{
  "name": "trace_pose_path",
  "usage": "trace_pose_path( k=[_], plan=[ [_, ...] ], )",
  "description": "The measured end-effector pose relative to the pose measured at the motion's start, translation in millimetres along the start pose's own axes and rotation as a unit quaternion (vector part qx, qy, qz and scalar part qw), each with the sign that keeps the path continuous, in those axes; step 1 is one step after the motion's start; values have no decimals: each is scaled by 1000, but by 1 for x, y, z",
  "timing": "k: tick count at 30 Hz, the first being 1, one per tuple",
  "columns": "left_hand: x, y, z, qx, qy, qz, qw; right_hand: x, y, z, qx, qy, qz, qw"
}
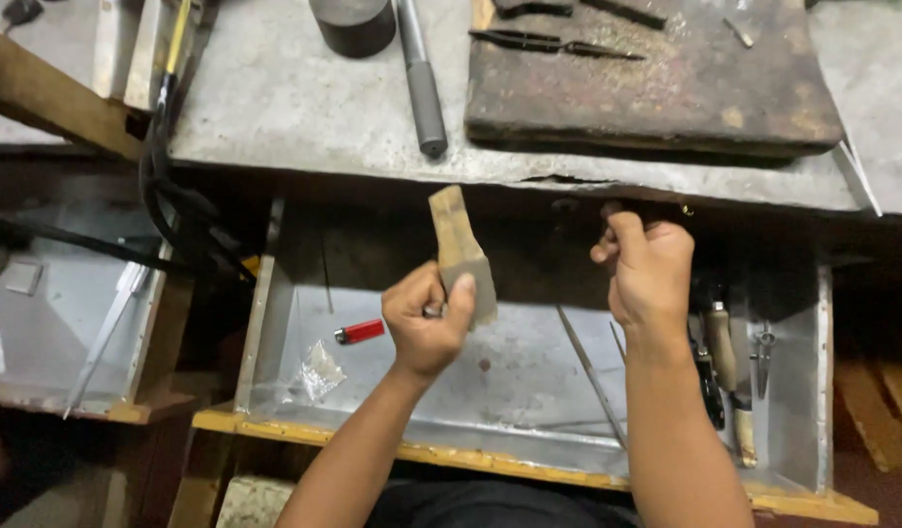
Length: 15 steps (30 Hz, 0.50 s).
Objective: The person is using a metal file to smooth and shape a small metal ring held against a wooden bench pin.
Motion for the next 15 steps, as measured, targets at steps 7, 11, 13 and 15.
trace_pose_path(
  k=[7,11,13,15],
  plan=[
    [-33,14,-25,99,-8,-73,992,-7,8,-3,-63,172,-110,977],
    [-40,18,-24,131,17,-115,985,-21,26,6,-152,175,-161,959],
    [-41,19,-24,131,13,-121,984,-23,32,5,-172,186,-165,953],
    [-42,21,-24,131,15,-124,983,-26,34,-3,-151,159,-190,957]
  ],
)
Point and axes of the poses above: each hand's wrist, its own y-axis away from the middle knuckle, its own z-axis out of the palm, x = y × z, the point moved 7 cm from there along -y, towards the middle knuckle, and after that the axes turned 7 degrees about y, right-handed, at the moved point
